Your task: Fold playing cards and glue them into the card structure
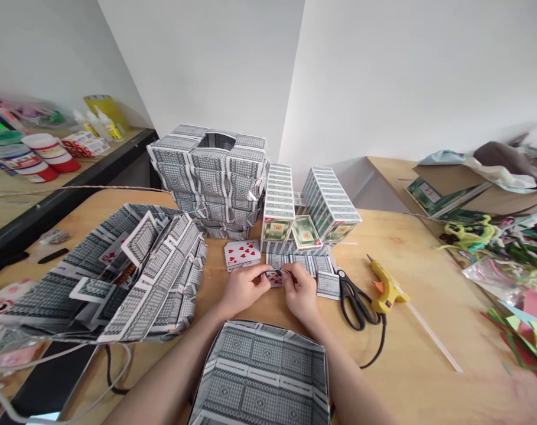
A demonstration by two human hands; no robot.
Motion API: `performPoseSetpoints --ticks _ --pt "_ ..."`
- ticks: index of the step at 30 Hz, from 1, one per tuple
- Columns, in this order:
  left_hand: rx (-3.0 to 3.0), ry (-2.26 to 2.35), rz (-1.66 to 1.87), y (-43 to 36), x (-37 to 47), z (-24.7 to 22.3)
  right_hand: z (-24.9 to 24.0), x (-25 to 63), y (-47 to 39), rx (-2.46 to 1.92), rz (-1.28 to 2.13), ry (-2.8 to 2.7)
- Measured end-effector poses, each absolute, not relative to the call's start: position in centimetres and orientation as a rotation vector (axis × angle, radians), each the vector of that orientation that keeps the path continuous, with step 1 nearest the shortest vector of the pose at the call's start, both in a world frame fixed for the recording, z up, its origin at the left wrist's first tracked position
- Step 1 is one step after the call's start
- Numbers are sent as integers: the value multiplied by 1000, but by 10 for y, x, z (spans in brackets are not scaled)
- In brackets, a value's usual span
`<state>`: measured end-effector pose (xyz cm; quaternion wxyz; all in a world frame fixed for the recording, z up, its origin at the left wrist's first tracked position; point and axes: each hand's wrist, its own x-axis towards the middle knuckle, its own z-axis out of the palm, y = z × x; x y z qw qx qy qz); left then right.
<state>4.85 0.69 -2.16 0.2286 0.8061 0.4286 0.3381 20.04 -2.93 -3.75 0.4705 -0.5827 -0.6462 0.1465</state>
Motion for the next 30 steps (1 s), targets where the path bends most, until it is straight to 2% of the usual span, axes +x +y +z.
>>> performPoseSetpoints --ticks 14,22,30 --pt "2130 1191 895 7 46 -24 -36 200 -31 -1434 426 -1575" --pt "1816 1072 975 8 50 -27 -44 198 -27 -1428 780 -1228" --pt "1949 1138 1011 9 47 -24 -45 199 -25 -1494 643 -1334"
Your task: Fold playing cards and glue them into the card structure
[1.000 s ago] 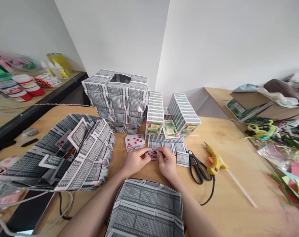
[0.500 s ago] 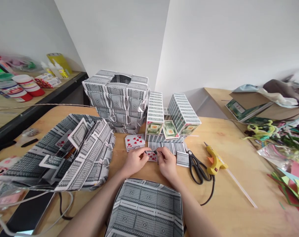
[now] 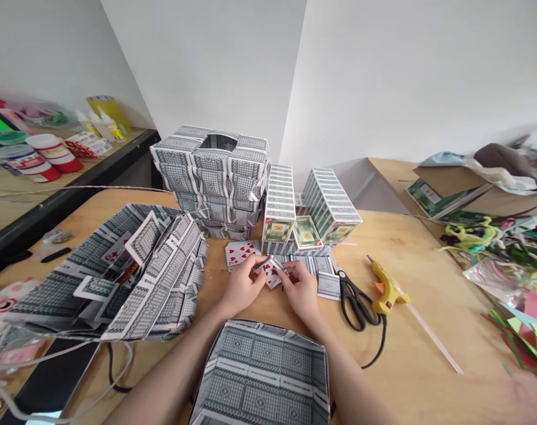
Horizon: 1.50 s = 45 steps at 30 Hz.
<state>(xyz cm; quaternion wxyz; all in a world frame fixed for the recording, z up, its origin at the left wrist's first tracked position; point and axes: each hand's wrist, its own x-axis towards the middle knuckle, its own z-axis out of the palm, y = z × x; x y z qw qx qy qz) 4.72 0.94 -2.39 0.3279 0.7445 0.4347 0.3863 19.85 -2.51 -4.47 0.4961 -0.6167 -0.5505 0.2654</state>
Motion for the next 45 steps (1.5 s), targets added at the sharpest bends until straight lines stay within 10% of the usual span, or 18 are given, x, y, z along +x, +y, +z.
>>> performPoseSetpoints --ticks 19,45 --pt "2053 1013 1039 10 49 -21 -32 194 -25 -1262 1196 -1146" --pt "2108 1159 998 8 47 -25 -42 203 -26 -1355 438 -1585"
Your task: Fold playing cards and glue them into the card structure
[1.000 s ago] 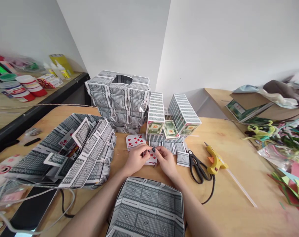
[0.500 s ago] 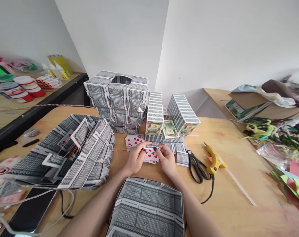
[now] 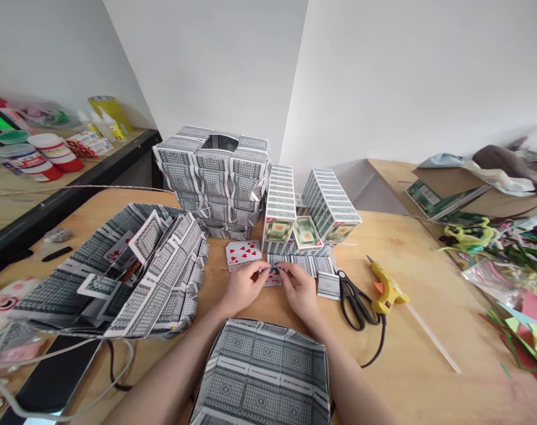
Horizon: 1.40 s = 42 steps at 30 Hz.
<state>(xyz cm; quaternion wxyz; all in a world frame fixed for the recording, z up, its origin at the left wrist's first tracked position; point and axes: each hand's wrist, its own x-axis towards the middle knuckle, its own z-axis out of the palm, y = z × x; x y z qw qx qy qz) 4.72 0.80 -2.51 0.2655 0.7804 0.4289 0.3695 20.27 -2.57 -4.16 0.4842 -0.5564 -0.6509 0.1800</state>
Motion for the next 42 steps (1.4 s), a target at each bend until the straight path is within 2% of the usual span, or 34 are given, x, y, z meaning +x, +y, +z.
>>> performPoseSetpoints --ticks 8,42 --pt "2155 1155 1011 6 48 -23 -34 201 -29 -1322 305 -1622" --pt "2312 953 899 7 43 -24 -37 199 -31 -1449 206 -1567"
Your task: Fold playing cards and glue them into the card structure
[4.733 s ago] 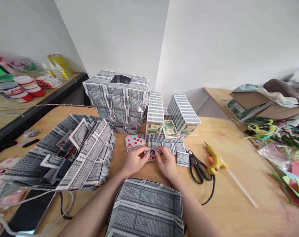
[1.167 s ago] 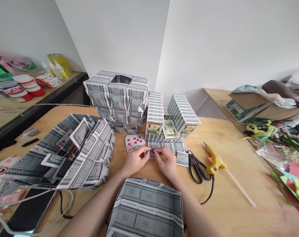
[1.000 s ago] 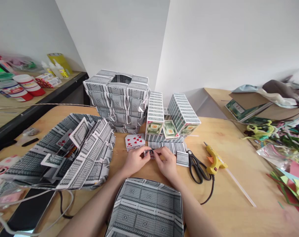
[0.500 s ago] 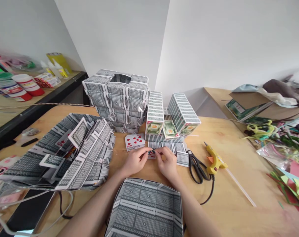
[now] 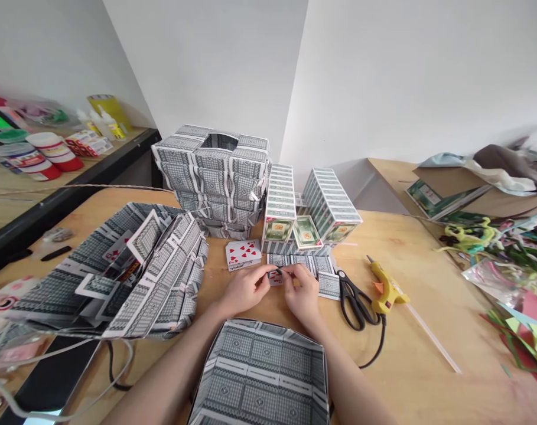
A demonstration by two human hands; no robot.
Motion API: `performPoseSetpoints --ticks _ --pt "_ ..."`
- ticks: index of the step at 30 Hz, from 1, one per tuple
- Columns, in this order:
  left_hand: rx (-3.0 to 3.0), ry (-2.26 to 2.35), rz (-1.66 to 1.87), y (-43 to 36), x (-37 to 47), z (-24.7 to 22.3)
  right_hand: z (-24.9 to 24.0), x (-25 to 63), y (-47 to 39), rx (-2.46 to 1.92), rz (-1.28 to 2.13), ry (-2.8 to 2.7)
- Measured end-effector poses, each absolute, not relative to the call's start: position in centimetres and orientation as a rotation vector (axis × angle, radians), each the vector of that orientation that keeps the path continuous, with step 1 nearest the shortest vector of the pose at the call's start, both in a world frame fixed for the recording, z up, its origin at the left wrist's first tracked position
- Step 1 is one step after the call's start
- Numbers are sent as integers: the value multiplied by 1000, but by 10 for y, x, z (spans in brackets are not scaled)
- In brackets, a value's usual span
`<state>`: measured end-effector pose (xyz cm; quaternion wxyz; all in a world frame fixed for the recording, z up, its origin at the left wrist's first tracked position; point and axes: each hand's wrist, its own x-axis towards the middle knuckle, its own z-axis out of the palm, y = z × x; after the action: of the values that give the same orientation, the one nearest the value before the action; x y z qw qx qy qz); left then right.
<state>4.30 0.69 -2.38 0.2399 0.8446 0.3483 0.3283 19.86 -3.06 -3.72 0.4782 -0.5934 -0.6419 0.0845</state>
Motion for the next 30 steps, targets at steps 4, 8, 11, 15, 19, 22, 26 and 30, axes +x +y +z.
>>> performPoseSetpoints --ticks 4,8,11,15,19,22,26,30 --pt "2283 967 867 7 43 -24 -37 199 -30 -1439 199 -1561" --pt "2228 994 891 6 44 -23 -37 200 -30 -1422 212 -1559" --pt "2152 1070 972 7 46 -22 -38 201 -30 -1417 213 -1571" --pt "2126 1115 1052 7 47 -19 -36 202 -29 -1395 218 -1601" --pt "2171 1106 1062 7 47 -19 -32 202 -28 -1304 269 -1657" --pt "2180 1095 1057 7 46 -20 -29 202 -27 -1272 298 -1663" --pt "2178 1082 1047 7 45 -20 -26 201 -28 -1270 324 -1645" --pt "2190 1067 1043 7 44 -19 -25 200 -29 -1259 330 -1643"
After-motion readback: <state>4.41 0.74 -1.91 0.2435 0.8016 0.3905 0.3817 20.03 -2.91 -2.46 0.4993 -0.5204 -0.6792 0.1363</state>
